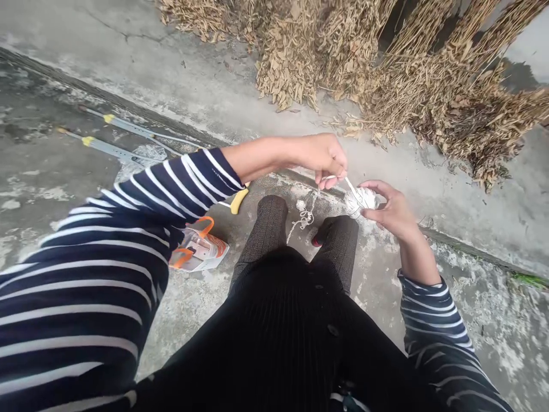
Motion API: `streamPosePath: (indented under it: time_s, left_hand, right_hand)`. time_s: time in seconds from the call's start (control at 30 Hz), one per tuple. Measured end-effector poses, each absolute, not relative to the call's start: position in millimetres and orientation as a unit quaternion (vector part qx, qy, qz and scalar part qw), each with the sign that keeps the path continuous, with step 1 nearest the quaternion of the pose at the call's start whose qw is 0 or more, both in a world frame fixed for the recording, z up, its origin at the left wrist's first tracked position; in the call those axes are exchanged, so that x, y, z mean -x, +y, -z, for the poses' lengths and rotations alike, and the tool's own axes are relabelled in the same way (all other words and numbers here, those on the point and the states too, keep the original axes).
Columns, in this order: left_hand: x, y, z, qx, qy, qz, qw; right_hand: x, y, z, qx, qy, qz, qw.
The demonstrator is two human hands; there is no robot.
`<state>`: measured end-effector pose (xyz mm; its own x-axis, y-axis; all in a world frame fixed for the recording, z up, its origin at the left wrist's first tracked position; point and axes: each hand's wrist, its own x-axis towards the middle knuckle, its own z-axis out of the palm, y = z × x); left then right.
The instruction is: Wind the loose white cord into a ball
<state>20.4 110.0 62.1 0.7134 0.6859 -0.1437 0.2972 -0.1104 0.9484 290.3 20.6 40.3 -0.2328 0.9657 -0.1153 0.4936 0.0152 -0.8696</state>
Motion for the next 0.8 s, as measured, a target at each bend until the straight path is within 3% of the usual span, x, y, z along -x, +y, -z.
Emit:
streamPosePath:
  time_s: [0.23,0.4,0.67,0.8]
  left_hand:
    - [-21.6,139.3,-65.8,-0.71,0.373,-0.034,0.597]
    - [-35.5,163.4,-46.9,-0.716,0.393,-0.089,0.57]
    - [-54.0,146.4,-4.9,-0.702,0.424,-0.111,0.561]
    - [-59.7,118.3,23.4,-0.647,0.41,-0.228,0.601]
  right_hand:
    - [-278.7,11.8,-55.5,0.44,-0.721,-0.458,0.277]
    - [-277.4,13.4,-46.1,0.431,-0.711,-0.504,0.234]
    - [-278.3,13.5,-1.4,0.454,-0.52,-0.613,0.385]
    - [-291.9,18.0,8.2,0.477,-0.449,-0.615,0.44]
